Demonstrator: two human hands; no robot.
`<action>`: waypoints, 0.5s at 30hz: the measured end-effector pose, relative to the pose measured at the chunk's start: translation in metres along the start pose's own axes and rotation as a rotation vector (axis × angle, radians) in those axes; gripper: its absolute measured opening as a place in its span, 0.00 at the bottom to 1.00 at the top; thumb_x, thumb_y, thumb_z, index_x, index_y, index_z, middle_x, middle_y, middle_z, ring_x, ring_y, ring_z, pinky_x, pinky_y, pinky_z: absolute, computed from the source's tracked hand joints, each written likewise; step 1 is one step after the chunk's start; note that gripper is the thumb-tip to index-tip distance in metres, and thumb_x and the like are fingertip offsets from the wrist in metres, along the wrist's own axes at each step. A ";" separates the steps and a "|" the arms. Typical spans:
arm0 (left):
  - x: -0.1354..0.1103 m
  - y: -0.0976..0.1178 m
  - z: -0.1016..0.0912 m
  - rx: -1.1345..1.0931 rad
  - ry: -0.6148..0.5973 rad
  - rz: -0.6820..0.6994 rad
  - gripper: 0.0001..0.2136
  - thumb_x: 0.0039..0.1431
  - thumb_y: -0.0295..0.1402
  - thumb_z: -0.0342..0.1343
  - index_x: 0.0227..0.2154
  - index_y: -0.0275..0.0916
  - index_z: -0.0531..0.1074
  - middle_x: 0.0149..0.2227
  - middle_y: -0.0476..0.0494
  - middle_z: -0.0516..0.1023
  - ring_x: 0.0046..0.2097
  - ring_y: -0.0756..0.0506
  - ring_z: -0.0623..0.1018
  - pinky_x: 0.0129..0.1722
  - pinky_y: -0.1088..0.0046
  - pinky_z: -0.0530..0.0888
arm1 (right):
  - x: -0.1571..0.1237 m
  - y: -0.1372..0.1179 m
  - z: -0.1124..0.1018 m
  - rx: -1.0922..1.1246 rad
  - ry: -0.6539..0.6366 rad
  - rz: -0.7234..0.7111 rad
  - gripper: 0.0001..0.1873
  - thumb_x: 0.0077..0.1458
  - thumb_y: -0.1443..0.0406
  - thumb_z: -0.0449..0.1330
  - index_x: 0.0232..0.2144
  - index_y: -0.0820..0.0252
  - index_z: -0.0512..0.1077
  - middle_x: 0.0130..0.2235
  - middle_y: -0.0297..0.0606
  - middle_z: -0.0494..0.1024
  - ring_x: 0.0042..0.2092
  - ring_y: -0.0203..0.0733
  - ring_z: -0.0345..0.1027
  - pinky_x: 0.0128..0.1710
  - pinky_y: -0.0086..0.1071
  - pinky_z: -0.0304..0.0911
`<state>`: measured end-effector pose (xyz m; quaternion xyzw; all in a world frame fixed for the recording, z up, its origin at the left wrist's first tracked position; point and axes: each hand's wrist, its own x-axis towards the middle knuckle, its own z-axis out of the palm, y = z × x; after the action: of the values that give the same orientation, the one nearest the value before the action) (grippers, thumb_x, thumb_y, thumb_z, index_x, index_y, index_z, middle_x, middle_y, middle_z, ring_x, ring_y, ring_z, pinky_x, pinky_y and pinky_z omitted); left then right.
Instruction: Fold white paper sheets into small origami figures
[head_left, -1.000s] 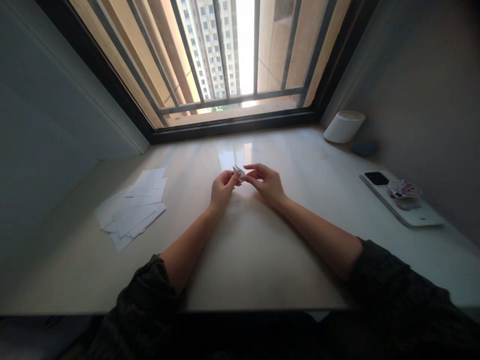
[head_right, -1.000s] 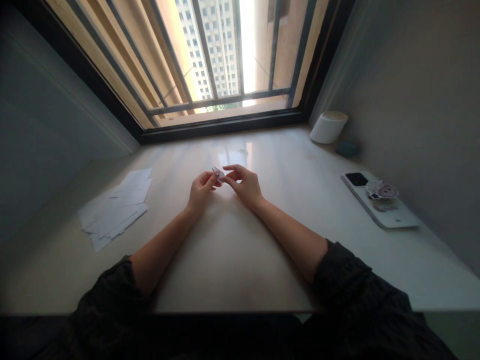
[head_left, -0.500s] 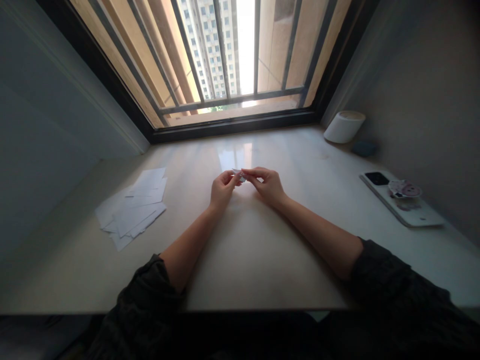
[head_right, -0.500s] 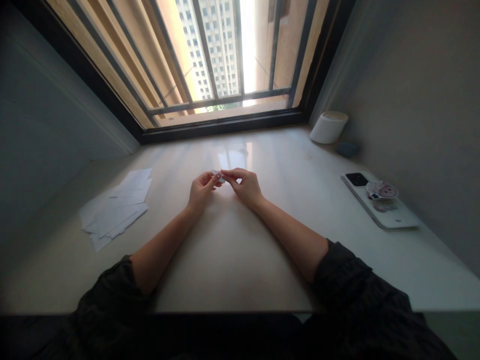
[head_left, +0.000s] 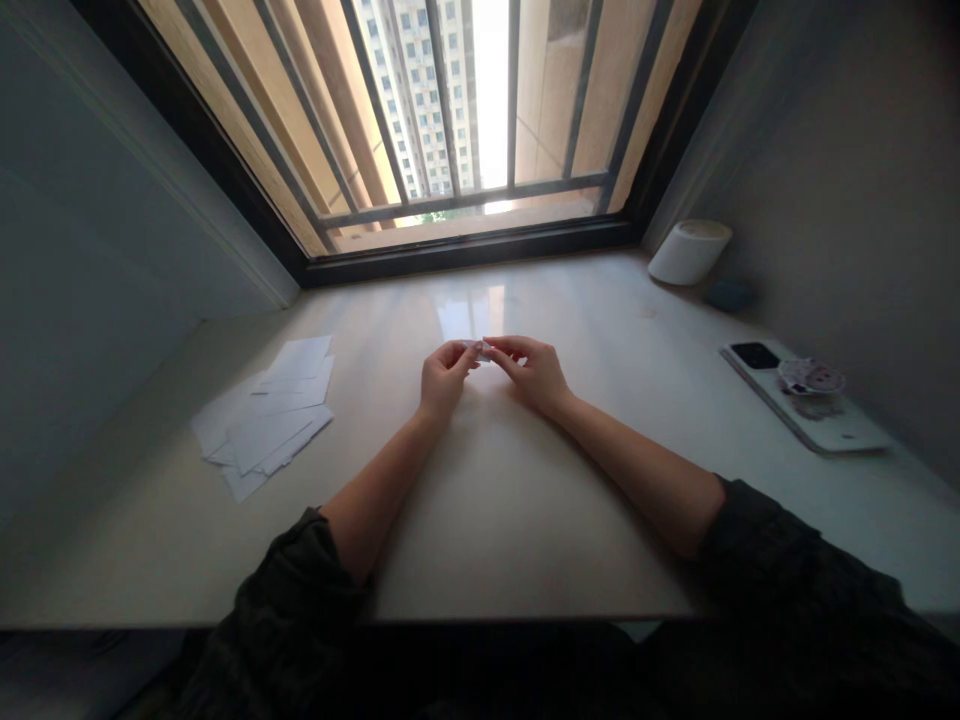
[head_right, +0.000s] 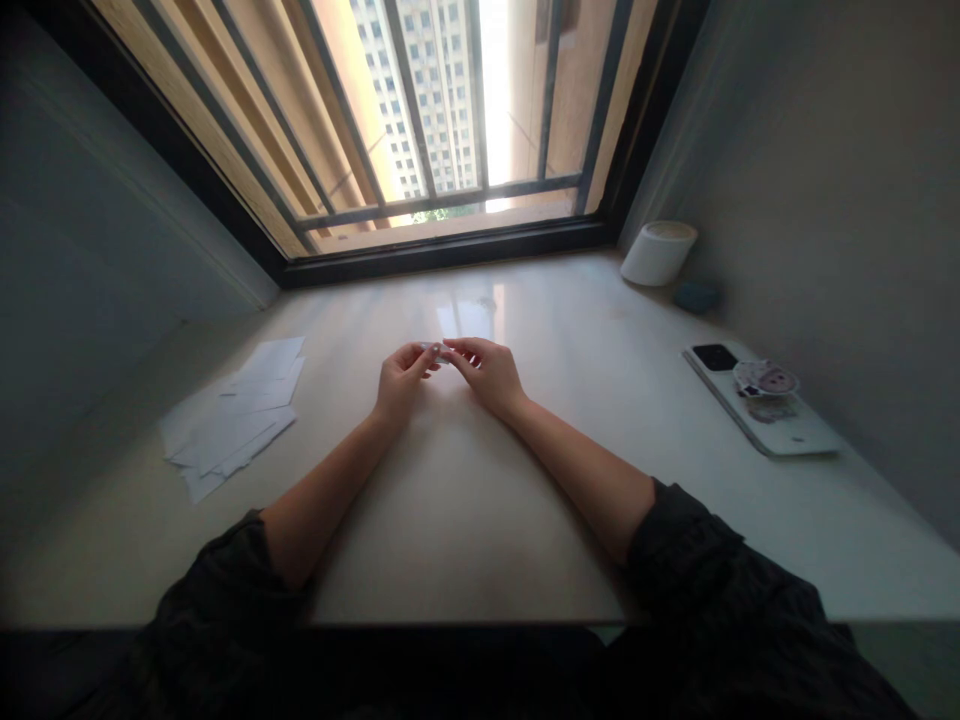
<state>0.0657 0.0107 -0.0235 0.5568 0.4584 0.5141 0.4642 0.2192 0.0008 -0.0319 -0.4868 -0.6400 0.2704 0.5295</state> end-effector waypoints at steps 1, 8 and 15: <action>0.000 0.001 0.000 -0.007 -0.004 0.002 0.16 0.49 0.48 0.62 0.29 0.38 0.76 0.29 0.46 0.79 0.31 0.49 0.75 0.33 0.73 0.69 | 0.000 0.000 0.000 -0.004 -0.002 0.012 0.14 0.54 0.55 0.63 0.38 0.56 0.81 0.38 0.38 0.83 0.32 0.39 0.73 0.34 0.33 0.66; 0.000 0.000 0.001 -0.021 0.008 0.021 0.15 0.49 0.47 0.63 0.28 0.38 0.77 0.28 0.46 0.78 0.31 0.49 0.74 0.33 0.73 0.68 | 0.003 0.009 0.001 0.147 -0.024 0.115 0.16 0.49 0.54 0.66 0.36 0.57 0.81 0.35 0.39 0.83 0.33 0.43 0.75 0.35 0.35 0.69; 0.001 -0.003 -0.002 0.013 0.023 -0.006 0.17 0.52 0.49 0.59 0.27 0.38 0.77 0.25 0.48 0.76 0.30 0.50 0.73 0.32 0.75 0.67 | 0.003 0.007 0.002 0.191 -0.042 0.107 0.17 0.48 0.54 0.67 0.36 0.59 0.81 0.36 0.41 0.83 0.34 0.44 0.76 0.36 0.35 0.69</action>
<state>0.0641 0.0125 -0.0260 0.5524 0.4687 0.5164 0.4567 0.2197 0.0064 -0.0371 -0.4618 -0.5953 0.3683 0.5447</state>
